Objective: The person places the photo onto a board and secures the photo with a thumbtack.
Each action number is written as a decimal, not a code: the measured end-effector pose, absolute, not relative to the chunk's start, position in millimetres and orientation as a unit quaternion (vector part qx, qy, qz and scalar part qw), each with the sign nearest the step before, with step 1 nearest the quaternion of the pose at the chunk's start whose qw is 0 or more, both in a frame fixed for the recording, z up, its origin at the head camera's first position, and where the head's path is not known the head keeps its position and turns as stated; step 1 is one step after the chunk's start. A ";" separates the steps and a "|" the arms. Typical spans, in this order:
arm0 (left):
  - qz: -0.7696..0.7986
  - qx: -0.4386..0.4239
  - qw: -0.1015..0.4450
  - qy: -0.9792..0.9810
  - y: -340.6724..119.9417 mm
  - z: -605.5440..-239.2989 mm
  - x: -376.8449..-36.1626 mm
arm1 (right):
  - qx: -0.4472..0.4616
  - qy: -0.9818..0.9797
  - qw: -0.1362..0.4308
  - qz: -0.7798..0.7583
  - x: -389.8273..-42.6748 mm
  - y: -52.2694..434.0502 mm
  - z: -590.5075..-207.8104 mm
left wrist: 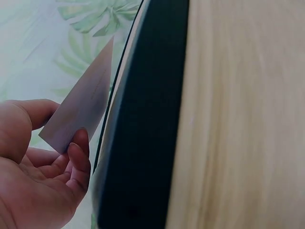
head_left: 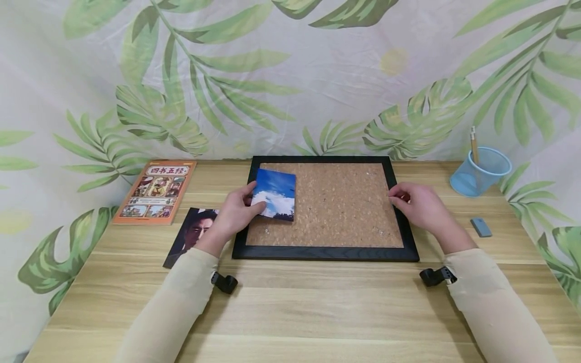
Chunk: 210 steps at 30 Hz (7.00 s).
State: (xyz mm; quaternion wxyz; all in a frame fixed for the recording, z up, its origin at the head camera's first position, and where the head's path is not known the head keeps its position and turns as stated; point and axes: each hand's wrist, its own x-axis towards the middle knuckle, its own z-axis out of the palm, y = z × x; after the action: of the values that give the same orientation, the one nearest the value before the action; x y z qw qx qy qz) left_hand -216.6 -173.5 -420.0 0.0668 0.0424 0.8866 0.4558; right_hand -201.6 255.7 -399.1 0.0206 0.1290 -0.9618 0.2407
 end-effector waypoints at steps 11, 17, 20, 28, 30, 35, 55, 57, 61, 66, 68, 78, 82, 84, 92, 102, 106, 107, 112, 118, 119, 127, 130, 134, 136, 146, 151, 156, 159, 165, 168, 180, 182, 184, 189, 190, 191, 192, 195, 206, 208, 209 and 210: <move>0.405 0.055 0.092 0.908 -154.3 -421.9 -217.5 | 0.150 -0.949 0.000 0.278 -209.0 232.9 -395.7; 0.379 0.062 0.120 0.915 -148.9 -419.0 -220.9 | 0.150 -0.931 -0.026 0.332 -217.7 215.4 -393.2; 0.366 0.067 0.128 0.919 -146.2 -417.5 -222.2 | 0.150 -0.922 -0.037 0.355 -221.9 206.4 -391.9; 0.324 0.079 0.140 0.932 -137.7 -413.4 -226.5 | 0.147 -0.904 -0.064 0.396 -235.3 183.2 -391.0; 0.313 0.084 0.143 0.935 -136.1 -413.1 -227.8 | 0.138 -0.901 -0.076 0.405 -239.3 177.6 -393.0; 0.297 0.095 0.148 0.939 -134.8 -413.0 -230.2 | 0.125 -0.903 -0.093 0.400 -250.5 162.6 -398.0; 0.293 0.098 0.139 0.941 -133.9 -417.3 -231.1 | 0.110 -0.860 -0.146 0.476 -294.4 92.7 -412.4; 0.291 0.102 0.139 0.941 -133.9 -416.7 -231.0 | 0.109 -0.861 -0.150 0.474 -298.4 87.3 -414.1; 0.287 0.112 0.135 0.942 -133.9 -415.2 -230.5 | 0.110 -0.861 -0.154 0.473 -304.8 76.8 -415.8; 0.285 0.118 0.132 0.942 -133.4 -416.5 -230.3 | 0.118 -0.866 -0.154 0.460 -312.9 65.8 -420.6; 0.284 0.121 0.131 0.942 -133.5 -417.6 -230.1 | 0.116 -0.871 -0.154 0.451 -315.8 62.4 -422.2; 0.280 0.130 0.121 0.943 -133.6 -420.8 -232.0 | 0.084 -0.894 -0.168 0.407 -325.6 50.0 -419.9; 0.278 0.132 0.123 0.944 -132.9 -422.4 -233.0 | 0.068 -0.896 -0.177 0.400 -327.2 47.5 -418.2; 0.277 0.132 0.125 0.943 -133.1 -422.7 -232.8 | 0.054 -0.894 -0.186 0.404 -328.1 45.9 -418.4; 0.279 0.132 0.123 0.943 -135.3 -421.2 -231.5 | 0.009 -0.899 -0.193 0.394 -332.4 39.2 -417.6; 0.279 0.129 0.125 0.943 -134.7 -421.6 -232.0 | -0.028 -0.881 -0.207 0.424 -337.1 45.2 -418.4; 0.277 0.132 0.124 0.944 -134.5 -420.9 -231.9 | -0.026 -0.865 -0.214 0.453 -338.6 51.8 -421.4; 0.276 0.133 0.124 0.944 -134.5 -420.8 -231.9 | -0.022 -0.861 -0.216 0.459 -338.8 53.1 -422.0; 0.271 0.135 0.125 0.945 -134.1 -419.9 -232.2 | -0.014 -0.852 -0.228 0.472 -339.3 55.9 -422.3; 0.276 0.132 0.128 0.943 -134.5 -420.2 -232.6 | -0.034 -0.845 -0.245 0.475 -340.6 53.5 -419.2; 0.277 0.131 0.129 0.943 -134.7 -420.3 -232.4 | -0.035 -0.845 -0.247 0.473 -340.6 53.1 -418.4; 0.276 0.125 0.133 0.944 -134.6 -419.8 -231.2 | -0.039 -0.846 -0.258 0.465 -339.4 52.2 -412.9; 0.277 0.124 0.135 0.943 -133.8 -418.7 -231.1 | -0.042 -0.847 -0.254 0.466 -339.8 52.3 -413.4; 0.276 0.122 0.138 0.944 -133.3 -418.0 -230.4 | -0.043 -0.848 -0.251 0.465 -341.4 52.3 -415.7; 0.275 0.121 0.138 0.944 -133.4 -418.2 -230.1 | -0.041 -0.848 -0.250 0.465 -342.4 52.3 -416.9; 0.277 0.121 0.129 0.944 -132.5 -419.9 -229.5 | -0.049 -0.861 -0.229 0.451 -339.9 48.3 -417.8; 0.280 0.124 0.114 0.945 -129.9 -420.2 -228.5 | -0.040 -0.845 -0.233 0.480 -339.0 56.3 -419.7; 0.272 0.116 0.100 0.950 -127.6 -418.2 -223.8 | -0.030 -0.808 -0.235 0.539 -335.3 66.7 -423.2; 0.270 0.117 0.092 0.951 -127.8 -417.4 -221.7 | -0.005 -0.804 -0.223 0.552 -330.0 72.0 -424.3; 0.280 0.130 0.091 0.947 -134.0 -414.6 -217.8 | 0.045 -0.824 -0.196 0.530 -315.6 85.1 -419.4; 0.299 0.131 0.096 0.940 -139.9 -413.4 -215.0 | 0.061 -0.834 -0.192 0.513 -309.3 94.1 -415.3; 0.320 0.123 0.049 0.938 -181.6 -399.1 -200.6 | 0.167 -0.897 -0.128 0.388 -275.1 134.1 -385.1; 0.317 0.121 0.044 0.939 -190.9 -396.3 -198.5 | 0.170 -0.902 -0.119 0.379 -268.9 144.5 -381.7; 0.314 0.117 0.042 0.941 -200.4 -394.2 -196.1 | 0.171 -0.907 -0.110 0.369 -261.9 155.4 -378.5; 0.308 0.114 0.029 0.944 -225.1 -391.8 -186.9 | 0.190 -0.921 -0.072 0.332 -248.9 186.1 -376.1; 0.304 0.113 0.028 0.945 -230.2 -391.8 -184.6 | 0.194 -0.922 -0.066 0.328 -246.8 192.1 -375.9; 0.301 0.111 0.028 0.947 -235.0 -391.9 -182.3 | 0.194 -0.924 -0.062 0.325 -244.4 198.0 -375.7; 0.295 0.107 0.030 0.949 -239.8 -392.1 -179.9 | 0.193 -0.924 -0.061 0.324 -241.8 203.8 -375.5; 0.268 0.096 0.033 0.958 -254.0 -393.6 -173.5 | 0.175 -0.929 -0.058 0.322 -234.6 221.2 -376.4; 0.173 0.035 0.041 0.983 -298.1 -403.3 -155.4 | 0.102 -0.943 -0.035 0.314 -215.0 279.3 -391.4; 0.161 0.022 0.053 0.985 -302.6 -405.5 -152.9 | 0.098 -0.946 -0.025 0.308 -213.3 288.6 -394.9; 0.154 0.016 0.059 0.986 -304.7 -406.9 -152.1 | 0.093 -0.947 -0.021 0.307 -213.2 292.8 -397.2; 0.147 0.010 0.065 0.987 -306.3 -408.1 -151.5 | 0.091 -0.948 -0.017 0.305 -213.3 296.7 -399.4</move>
State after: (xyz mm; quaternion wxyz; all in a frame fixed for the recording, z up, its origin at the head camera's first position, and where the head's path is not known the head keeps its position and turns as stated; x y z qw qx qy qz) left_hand -151.5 -306.3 -408.1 0.0648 0.0101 0.9869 0.1472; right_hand -213.3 296.7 -399.4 -0.0167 0.0915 -0.9477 0.3052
